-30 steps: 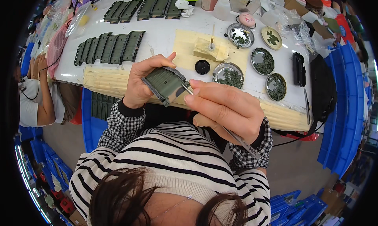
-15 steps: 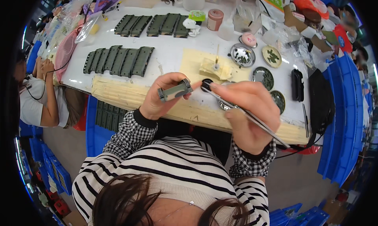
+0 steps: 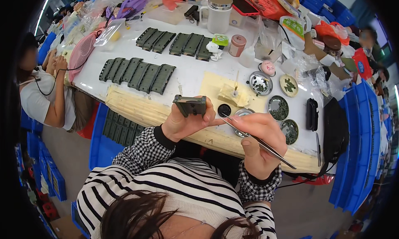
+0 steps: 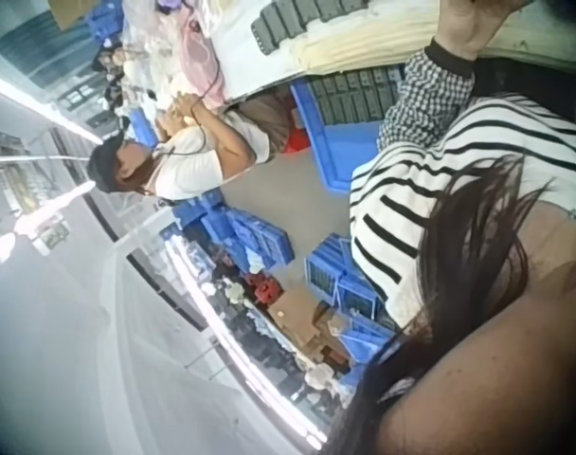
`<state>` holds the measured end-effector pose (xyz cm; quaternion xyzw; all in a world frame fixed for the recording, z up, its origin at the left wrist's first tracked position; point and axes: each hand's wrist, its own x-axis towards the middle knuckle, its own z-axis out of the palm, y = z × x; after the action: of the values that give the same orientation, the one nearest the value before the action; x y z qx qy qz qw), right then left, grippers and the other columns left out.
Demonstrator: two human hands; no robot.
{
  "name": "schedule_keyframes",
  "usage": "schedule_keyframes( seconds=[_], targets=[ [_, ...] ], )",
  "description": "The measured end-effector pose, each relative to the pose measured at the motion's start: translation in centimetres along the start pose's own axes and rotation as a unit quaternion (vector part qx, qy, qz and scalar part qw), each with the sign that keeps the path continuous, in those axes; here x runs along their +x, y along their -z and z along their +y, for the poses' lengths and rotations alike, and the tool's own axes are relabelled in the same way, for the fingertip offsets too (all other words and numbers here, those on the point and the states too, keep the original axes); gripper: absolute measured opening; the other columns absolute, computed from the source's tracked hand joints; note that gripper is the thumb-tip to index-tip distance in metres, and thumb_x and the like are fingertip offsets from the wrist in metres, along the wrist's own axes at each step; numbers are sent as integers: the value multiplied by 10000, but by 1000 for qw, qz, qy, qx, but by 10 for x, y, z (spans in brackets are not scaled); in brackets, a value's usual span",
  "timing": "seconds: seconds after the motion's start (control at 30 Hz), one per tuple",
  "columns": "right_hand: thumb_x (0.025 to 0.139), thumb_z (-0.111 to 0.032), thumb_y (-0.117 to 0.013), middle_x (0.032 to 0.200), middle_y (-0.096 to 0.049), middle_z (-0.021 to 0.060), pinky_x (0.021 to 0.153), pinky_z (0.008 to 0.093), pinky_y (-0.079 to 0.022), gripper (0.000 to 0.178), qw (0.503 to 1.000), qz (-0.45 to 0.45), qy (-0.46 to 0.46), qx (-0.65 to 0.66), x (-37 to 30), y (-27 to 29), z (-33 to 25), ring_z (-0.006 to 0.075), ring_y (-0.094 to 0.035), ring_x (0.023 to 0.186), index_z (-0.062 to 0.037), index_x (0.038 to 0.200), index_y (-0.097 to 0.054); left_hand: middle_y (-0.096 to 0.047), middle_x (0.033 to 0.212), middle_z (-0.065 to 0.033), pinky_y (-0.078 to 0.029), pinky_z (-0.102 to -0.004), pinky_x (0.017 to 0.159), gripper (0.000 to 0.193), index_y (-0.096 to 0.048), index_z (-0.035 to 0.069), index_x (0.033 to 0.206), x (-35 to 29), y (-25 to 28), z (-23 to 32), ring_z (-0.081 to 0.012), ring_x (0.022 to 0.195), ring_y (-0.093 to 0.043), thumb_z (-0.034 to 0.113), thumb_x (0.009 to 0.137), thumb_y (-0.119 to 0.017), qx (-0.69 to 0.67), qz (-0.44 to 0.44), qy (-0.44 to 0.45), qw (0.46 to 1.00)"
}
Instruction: Assembling a miniature toy tank by picking up small components with tweezers and attaching them to the hull.
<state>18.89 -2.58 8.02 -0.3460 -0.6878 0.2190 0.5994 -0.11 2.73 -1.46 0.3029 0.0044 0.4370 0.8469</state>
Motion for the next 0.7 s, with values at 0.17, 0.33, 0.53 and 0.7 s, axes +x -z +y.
schedule_keyframes(
  seconds=[0.17,0.33,0.53,0.7],
  targets=[
    [863,-236,-644,919,-678,144,709,303,-489,281,1000,-18,-11,11,-2,-3,-2,230,-628,801,11,984,-701,-568,874,-80,-257,-560,1115,804,-558,6,1184,-2,-2,0,-182,832,-549,712,800,-521,-17,13,7,1000],
    [866,-222,-640,917,-672,141,698,295,-489,272,999,-30,-1,13,-1,-6,1,217,-627,789,11,996,-697,-577,880,-83,-256,-561,1117,790,-563,6,1182,-4,-1,0,-184,844,-560,700,806,-526,-23,8,2,1000],
    [905,-112,-585,855,-643,120,678,284,-463,183,997,-14,-68,38,-1,-6,7,192,-600,760,5,1017,-670,-574,927,-88,-291,-535,1096,755,-488,33,1262,-9,-5,-3,-191,838,-559,678,891,-361,-43,-1,14,999],
    [858,4,-605,805,-588,120,684,320,-446,87,976,47,-60,-205,17,-4,42,248,-558,754,3,938,-640,-588,942,-86,-243,-559,1099,722,-437,85,1291,-20,-26,-7,-196,762,-574,646,943,-144,-72,73,104,989]
  ],
)
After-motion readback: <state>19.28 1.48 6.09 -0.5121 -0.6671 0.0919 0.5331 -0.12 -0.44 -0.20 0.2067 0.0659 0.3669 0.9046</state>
